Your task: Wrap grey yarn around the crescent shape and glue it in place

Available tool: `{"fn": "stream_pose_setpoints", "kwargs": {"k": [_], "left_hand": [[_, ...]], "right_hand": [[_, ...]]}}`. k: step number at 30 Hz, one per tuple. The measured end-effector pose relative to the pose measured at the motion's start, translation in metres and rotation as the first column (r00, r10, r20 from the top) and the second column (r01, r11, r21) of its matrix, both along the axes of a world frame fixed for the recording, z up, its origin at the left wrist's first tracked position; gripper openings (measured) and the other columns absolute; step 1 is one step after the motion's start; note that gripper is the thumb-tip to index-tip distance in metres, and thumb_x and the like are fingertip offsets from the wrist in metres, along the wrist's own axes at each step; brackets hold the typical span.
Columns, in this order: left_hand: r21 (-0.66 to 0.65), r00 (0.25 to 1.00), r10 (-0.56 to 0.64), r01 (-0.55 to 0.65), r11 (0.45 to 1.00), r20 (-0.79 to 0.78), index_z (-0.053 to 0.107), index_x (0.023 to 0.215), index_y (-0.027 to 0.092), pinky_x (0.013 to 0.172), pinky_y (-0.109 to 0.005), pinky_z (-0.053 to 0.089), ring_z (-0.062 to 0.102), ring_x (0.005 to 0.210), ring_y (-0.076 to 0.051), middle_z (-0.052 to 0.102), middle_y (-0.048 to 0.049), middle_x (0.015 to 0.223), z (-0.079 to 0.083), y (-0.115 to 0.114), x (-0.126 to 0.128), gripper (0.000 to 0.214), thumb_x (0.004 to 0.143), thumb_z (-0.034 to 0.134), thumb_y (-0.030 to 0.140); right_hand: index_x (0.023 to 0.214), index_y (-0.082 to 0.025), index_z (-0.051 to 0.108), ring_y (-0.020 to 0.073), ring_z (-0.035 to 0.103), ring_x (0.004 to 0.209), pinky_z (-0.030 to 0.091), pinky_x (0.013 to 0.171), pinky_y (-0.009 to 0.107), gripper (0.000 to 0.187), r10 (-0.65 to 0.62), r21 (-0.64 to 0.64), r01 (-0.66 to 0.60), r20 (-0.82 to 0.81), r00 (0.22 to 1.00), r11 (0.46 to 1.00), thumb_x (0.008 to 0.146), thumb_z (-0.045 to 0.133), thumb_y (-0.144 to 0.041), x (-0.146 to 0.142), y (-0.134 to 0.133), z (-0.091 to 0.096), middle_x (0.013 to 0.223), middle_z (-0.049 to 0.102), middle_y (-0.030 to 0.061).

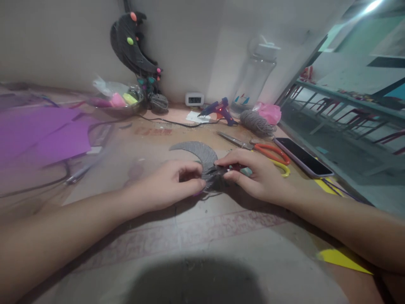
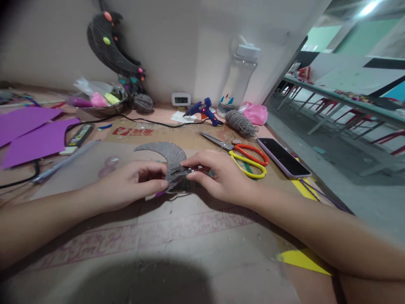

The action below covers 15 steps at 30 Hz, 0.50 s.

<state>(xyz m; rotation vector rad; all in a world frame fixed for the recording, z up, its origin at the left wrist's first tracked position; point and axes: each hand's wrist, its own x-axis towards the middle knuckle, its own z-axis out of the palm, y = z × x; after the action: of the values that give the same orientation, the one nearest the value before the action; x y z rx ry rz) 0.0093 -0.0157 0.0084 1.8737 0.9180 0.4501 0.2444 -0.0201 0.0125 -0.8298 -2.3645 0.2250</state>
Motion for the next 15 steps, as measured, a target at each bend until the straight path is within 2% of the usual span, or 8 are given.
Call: {"fn": "stream_pose_setpoints", "kwargs": {"k": [9,12,15], "left_hand": [[-0.020,0.999,-0.017,0.018,1.000,0.033,0.059,0.074,0.019,0.053,-0.020,0.035,0.048,0.057,-0.009,0.053,0.0051,0.063,-0.0001,0.0010,-0.0008,0.011,0.083,0.053,0.022],[-0.049,0.998,-0.016,0.019,0.999,0.057,0.059,0.076,0.019,0.052,-0.020,0.035,0.047,0.056,-0.009,0.052,0.0056,0.063,-0.0002,0.0011,-0.0004,0.011,0.084,0.052,0.022],[-0.049,0.998,-0.007,0.010,0.999,0.065,0.060,0.077,0.019,0.052,-0.020,0.034,0.044,0.056,-0.008,0.049,0.0059,0.062,0.0002,0.0007,0.0012,0.012,0.085,0.051,0.021]], "right_hand": [[0.107,-0.018,0.065,0.0177,0.065,0.084,0.050,0.074,0.030,0.019,-0.003,0.046,0.004,-0.005,1.000,0.999,0.091,0.060,-0.026,-0.0001,0.0001,-0.0017,0.093,0.071,0.0057],[0.107,-0.018,0.064,0.0177,0.065,0.084,0.049,0.075,0.031,0.019,0.016,0.098,-0.012,-0.035,0.999,0.995,0.091,0.060,-0.026,0.0008,0.0007,-0.0023,0.092,0.071,0.0060],[0.106,-0.019,0.063,0.0174,0.065,0.081,0.048,0.073,0.031,0.016,0.076,0.178,-0.075,0.002,0.997,0.981,0.093,0.058,-0.025,0.0020,0.0008,-0.0016,0.090,0.072,0.0054]]}}
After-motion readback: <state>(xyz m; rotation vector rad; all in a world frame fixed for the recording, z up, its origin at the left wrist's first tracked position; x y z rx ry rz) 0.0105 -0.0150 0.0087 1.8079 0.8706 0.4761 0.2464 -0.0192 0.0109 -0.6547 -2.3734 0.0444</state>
